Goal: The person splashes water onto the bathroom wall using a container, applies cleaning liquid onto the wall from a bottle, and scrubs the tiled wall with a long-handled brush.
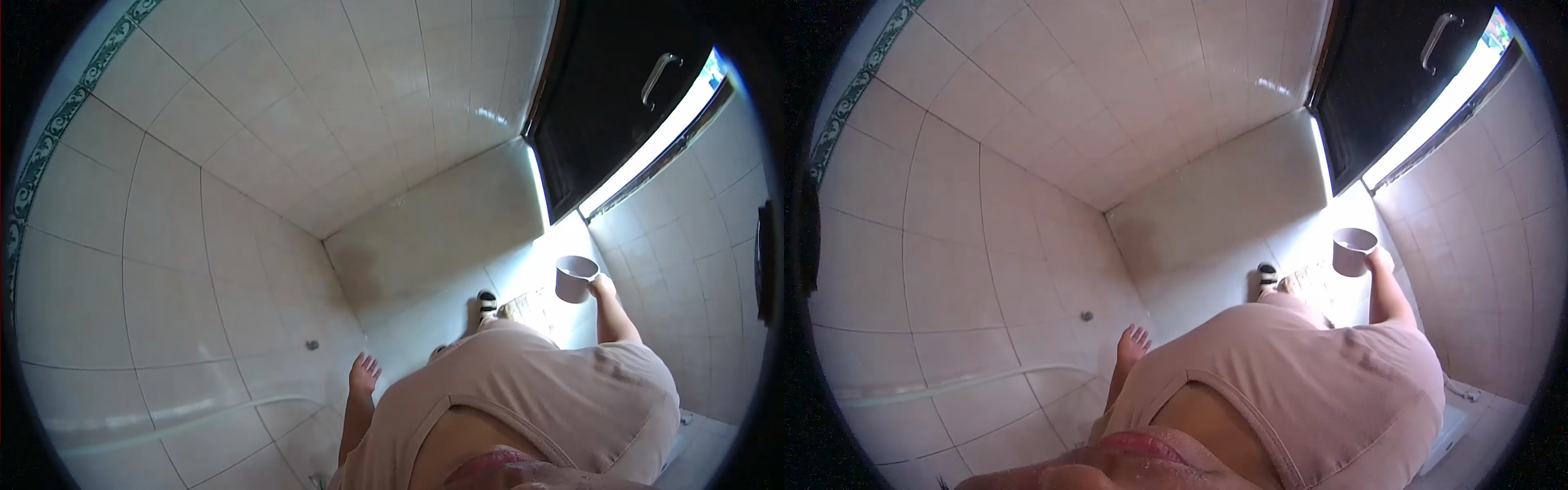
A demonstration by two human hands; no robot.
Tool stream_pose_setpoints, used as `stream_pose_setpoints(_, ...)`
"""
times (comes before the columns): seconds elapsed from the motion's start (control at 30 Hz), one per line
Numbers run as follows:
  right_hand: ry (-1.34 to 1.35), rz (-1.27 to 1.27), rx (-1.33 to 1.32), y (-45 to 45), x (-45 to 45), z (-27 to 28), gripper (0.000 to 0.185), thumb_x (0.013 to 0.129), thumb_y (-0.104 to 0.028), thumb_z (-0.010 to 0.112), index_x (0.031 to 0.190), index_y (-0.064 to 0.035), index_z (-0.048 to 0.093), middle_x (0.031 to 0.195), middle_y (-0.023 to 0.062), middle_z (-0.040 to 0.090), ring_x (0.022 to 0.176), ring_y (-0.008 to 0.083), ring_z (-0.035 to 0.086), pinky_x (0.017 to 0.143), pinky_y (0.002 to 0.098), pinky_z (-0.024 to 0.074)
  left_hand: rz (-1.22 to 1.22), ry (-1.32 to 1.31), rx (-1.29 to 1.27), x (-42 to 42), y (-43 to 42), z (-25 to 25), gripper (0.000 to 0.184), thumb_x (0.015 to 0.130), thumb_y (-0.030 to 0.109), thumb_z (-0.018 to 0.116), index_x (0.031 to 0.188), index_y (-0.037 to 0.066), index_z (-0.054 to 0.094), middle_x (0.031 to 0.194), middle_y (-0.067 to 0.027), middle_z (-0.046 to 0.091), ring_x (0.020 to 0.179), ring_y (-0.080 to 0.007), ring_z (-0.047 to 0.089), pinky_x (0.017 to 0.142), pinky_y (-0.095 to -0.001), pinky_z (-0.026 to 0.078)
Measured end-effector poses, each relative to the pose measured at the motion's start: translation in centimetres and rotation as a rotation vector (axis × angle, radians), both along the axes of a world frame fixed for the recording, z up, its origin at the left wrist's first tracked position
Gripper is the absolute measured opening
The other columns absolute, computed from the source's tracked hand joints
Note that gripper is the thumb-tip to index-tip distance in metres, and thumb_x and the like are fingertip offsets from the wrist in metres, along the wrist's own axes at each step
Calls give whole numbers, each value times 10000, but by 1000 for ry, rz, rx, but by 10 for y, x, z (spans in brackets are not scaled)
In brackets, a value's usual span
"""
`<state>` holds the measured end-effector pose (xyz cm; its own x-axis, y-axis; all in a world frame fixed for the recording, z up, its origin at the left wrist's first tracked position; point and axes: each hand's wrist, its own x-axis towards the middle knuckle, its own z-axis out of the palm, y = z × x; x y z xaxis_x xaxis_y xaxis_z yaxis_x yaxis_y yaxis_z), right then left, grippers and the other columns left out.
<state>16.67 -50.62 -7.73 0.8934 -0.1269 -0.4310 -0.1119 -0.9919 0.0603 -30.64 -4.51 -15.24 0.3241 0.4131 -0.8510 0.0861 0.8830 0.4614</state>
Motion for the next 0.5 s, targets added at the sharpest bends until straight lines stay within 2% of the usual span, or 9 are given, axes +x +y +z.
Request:
stream_pose_setpoints(0.07, 263, 24, -126, -27, -3, -27, 293, 648, -294, 643, 872, -107, 619, 915, 95, 602, 875, 271, 566, 707, 349, 463, 32, -6, 6, -9, 2, -5, 536, 777, 340, 508, 1242, 159, 312, 1241, -84, 337, 1136, -268, 332, 932, -461, 245)
stream_pose_setpoints(0.13, 311, 46, -219, -15, 4, -20, 251, 645, -306, 635, 836, -143, 637, 893, 79, 609, 840, 245, 579, 696, 352, 464, 86, -5, 1, -8, 8, -6, 534, 775, 338, 511, 1239, 159, 317, 1234, -79, 346, 1129, -261, 338, 925, -456, 253)
stream_pose_setpoints(0.2, 637, 343, -418, 4, 48, -47, 282, 637, -326, 643, 847, -136, 642, 915, 71, 607, 831, 229, 575, 706, 377, 457, 146, -12, -6, 0, 9, -7, 532, 773, 336, 514, 1237, 159, 322, 1228, -74, 354, 1123, -255, 344, 918, -450, 262)
stream_pose_setpoints(0.23, 545, 135, -398, 15, 91, -79, 313, 624, -339, 655, 858, -132, 644, 933, 65, 603, 844, 235, 566, 710, 394, 449, 112, -32, 16, 8, 10, -7, 520, 771, 337, 514, 1226, 160, 334, 1212, -66, 368, 1108, -249, 357, 907, -446, 274)
stream_pose_setpoints(0.37, 10, 675, -124, 200, 167, 73, 285, 519, -255, 725, 717, -61, 658, 749, 90, 623, 687, 240, 590, 622, 386, 462, -39, 21, 103, 36, 0, 4, 388, 786, 324, 479, 1131, 154, 432, 1091, -38, 439, 1014, -220, 416, 896, -436, 287)
stream_pose_setpoints(0.4, 32, 628, -34, 250, 176, 125, 281, 547, -254, 700, 739, -54, 653, 744, 100, 617, 688, 221, 585, 612, 363, 462, -36, 23, 104, 38, -3, 5, 388, 786, 324, 479, 1131, 154, 432, 1091, -38, 439, 1014, -220, 416, 896, -436, 287)
stream_pose_setpoints(0.43, 177, 746, -118, 300, 198, 161, 295, 565, -258, 691, 750, -34, 642, 748, 112, 616, 664, 222, 578, 599, 368, 460, -39, -1, 101, 39, -5, 6, 384, 781, 324, 493, 1123, 158, 441, 1077, -36, 450, 999, -220, 426, 878, -434, 304)
stream_pose_setpoints(0.47, 110, 835, -168, 339, 225, 192, 284, 574, -234, 685, 759, -24, 635, 733, 116, 611, 630, 246, 569, 572, 405, 450, -43, -23, 98, 38, -9, 7, 380, 776, 324, 508, 1115, 163, 450, 1063, -33, 460, 985, -219, 435, 860, -431, 322)
stream_pose_setpoints(0.5, -54, 638, -31, 368, 176, 269, 265, 578, -220, 680, 763, -35, 637, 683, 119, 591, 565, 265, 536, 508, 441, 415, -43, -16, 99, 37, -11, 5, 380, 776, 324, 508, 1115, 163, 450, 1063, -33, 460, 985, -219, 435, 860, -431, 322)
